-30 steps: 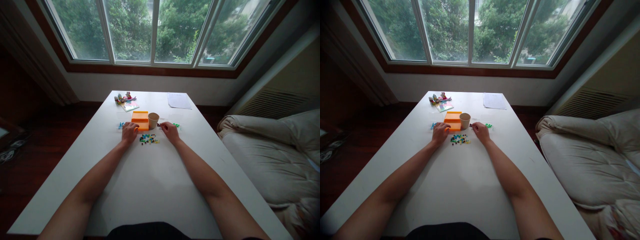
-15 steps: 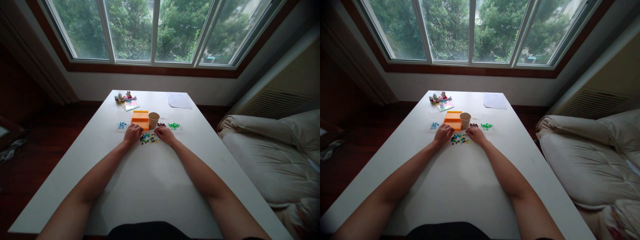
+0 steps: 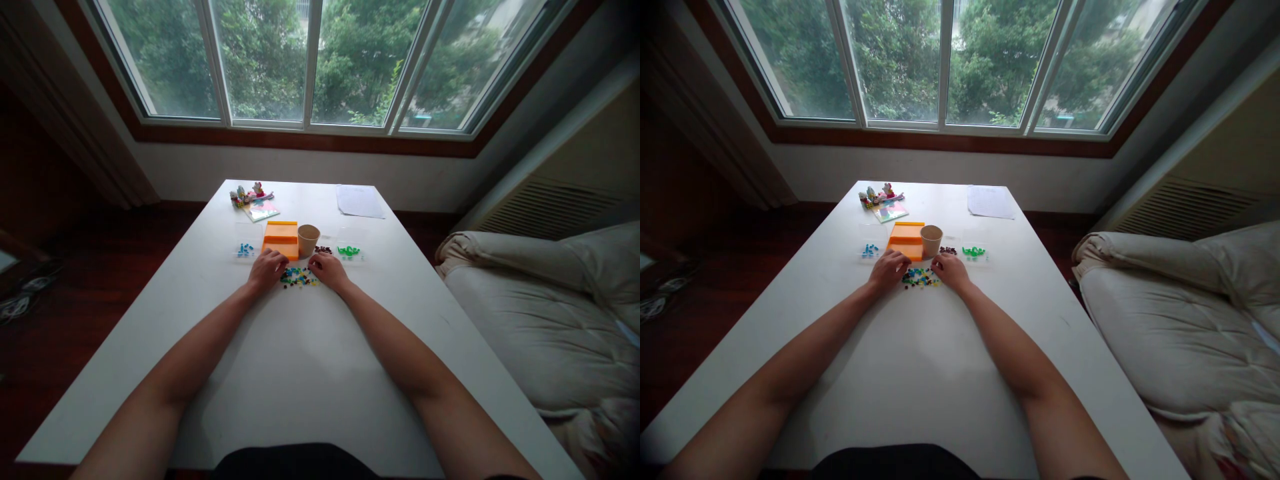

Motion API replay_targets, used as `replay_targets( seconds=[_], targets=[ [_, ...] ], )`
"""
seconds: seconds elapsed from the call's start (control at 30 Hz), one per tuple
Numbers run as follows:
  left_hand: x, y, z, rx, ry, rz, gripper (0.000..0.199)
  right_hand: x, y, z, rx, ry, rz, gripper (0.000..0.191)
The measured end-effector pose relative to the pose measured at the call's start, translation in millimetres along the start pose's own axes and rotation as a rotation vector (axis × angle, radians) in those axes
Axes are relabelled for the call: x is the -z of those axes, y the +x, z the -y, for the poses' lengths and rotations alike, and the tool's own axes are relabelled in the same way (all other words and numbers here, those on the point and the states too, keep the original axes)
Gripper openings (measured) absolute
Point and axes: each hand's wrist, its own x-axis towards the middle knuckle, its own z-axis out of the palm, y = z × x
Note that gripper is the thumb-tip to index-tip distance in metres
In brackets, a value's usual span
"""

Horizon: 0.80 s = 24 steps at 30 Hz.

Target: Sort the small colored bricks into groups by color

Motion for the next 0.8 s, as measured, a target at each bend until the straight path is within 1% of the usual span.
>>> replay_targets(
  seconds=[0.1,0.33,0.47,0.57,0.7,0.8],
  targets=[
    [-0.5,0,0,-0.001,-0.003,-0.003,0.017,-1,0,2,-0.004,-0.006,0.009,0.009],
    [0.6,-1,0,0.015,-0.003,0.009,0.018,6,-1,-4,0.078,0.087,0.02,0.01],
    [2.1,-1,0,0.04,0.002,0.016,0.019,11,0,-6,0.129,0.119,0.07,0.01],
    [3.1,0,1,0.068,0.016,0.014,0.019,12,0,-5,0.144,0.105,0.081,0.01],
    [3.1,0,4,0.124,0.05,-0.022,0.019,12,0,-3,0.136,0.09,0.063,0.009],
    [2.3,-1,6,0.165,0.065,-0.044,0.018,11,-1,3,0.104,0.07,0.01,0.008]
  ],
)
